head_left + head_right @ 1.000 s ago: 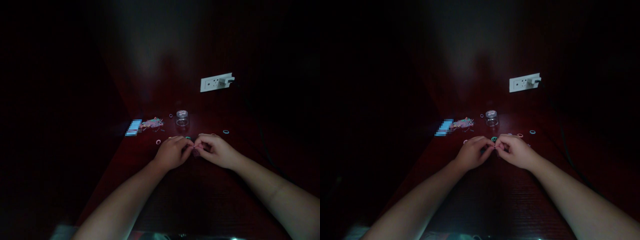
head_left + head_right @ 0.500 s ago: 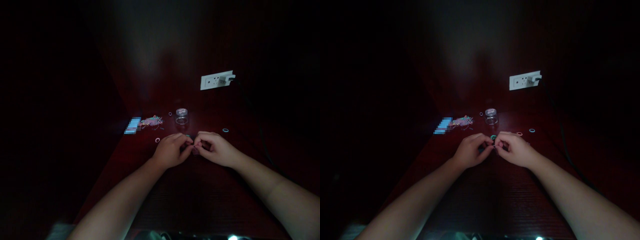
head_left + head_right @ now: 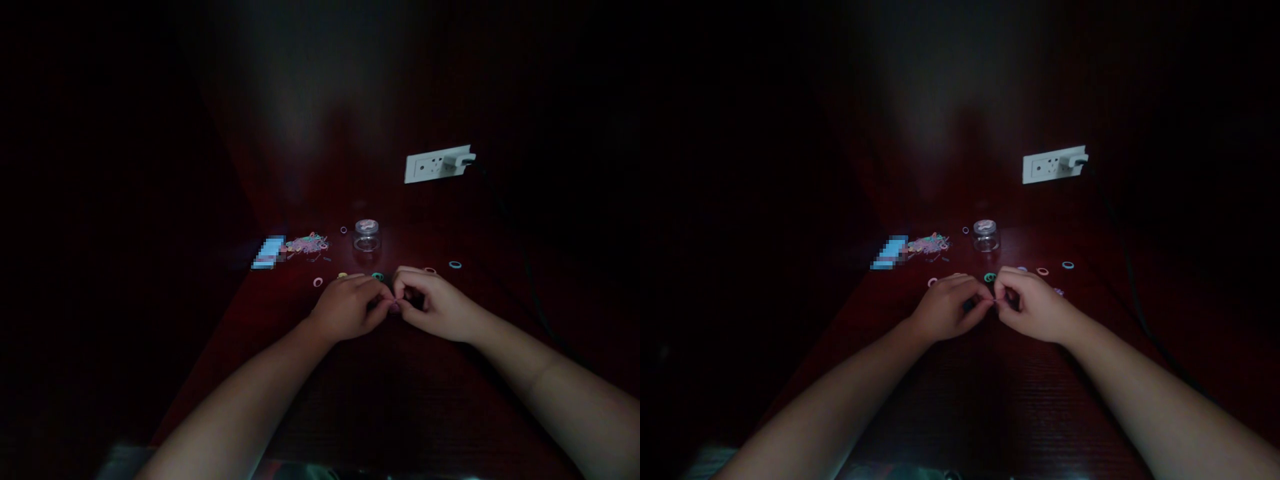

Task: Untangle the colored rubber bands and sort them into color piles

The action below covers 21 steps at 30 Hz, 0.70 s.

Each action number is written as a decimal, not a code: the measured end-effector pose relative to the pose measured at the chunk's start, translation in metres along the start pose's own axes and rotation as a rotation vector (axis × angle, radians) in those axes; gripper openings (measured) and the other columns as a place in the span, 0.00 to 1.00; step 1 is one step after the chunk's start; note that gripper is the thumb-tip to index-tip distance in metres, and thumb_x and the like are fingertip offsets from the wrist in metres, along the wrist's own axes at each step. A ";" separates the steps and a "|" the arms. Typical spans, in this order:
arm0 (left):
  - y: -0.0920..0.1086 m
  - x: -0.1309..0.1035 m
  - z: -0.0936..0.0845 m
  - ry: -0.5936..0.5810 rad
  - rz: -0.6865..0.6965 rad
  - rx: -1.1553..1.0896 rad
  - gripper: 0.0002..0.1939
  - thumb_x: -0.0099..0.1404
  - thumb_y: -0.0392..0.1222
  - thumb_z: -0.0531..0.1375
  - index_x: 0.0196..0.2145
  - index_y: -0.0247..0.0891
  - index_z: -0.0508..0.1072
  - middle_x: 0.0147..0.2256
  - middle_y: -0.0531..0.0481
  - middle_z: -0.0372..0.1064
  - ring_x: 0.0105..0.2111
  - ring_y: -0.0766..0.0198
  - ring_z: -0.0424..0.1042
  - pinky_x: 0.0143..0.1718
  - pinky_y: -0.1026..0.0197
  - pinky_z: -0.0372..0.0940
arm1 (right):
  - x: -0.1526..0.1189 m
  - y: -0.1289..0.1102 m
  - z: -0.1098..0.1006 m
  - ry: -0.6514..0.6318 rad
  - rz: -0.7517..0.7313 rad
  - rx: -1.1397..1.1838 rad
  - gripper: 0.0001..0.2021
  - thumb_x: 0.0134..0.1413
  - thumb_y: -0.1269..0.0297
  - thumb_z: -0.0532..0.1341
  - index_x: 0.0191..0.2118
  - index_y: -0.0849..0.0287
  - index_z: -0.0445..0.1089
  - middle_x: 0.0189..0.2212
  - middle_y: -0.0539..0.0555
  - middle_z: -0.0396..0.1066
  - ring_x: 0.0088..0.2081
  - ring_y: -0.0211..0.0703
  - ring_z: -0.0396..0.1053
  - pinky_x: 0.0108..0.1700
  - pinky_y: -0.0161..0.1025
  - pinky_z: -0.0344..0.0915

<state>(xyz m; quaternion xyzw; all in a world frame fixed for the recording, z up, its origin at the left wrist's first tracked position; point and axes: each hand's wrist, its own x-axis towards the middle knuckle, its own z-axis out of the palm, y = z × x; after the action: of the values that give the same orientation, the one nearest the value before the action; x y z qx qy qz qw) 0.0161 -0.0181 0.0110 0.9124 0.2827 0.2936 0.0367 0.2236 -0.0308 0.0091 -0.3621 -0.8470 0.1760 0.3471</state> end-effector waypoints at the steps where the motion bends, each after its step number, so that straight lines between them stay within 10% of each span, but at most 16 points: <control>1: 0.000 0.000 0.000 -0.001 0.000 -0.001 0.06 0.67 0.43 0.57 0.36 0.40 0.73 0.34 0.51 0.74 0.35 0.63 0.72 0.41 0.59 0.65 | 0.000 0.000 0.000 -0.003 0.000 -0.002 0.08 0.48 0.76 0.60 0.28 0.56 0.61 0.27 0.49 0.63 0.28 0.38 0.61 0.30 0.36 0.57; 21: -0.002 -0.001 -0.003 0.045 -0.011 -0.005 0.05 0.67 0.42 0.58 0.36 0.40 0.73 0.30 0.54 0.72 0.32 0.65 0.71 0.37 0.61 0.64 | 0.000 0.004 -0.002 0.017 0.006 -0.027 0.06 0.54 0.70 0.60 0.28 0.57 0.65 0.26 0.49 0.65 0.29 0.39 0.63 0.33 0.37 0.59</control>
<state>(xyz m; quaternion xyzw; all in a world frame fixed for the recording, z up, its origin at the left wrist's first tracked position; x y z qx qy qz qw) 0.0129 -0.0174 0.0127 0.9039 0.2878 0.3146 0.0344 0.2270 -0.0279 0.0088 -0.3710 -0.8452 0.1626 0.3488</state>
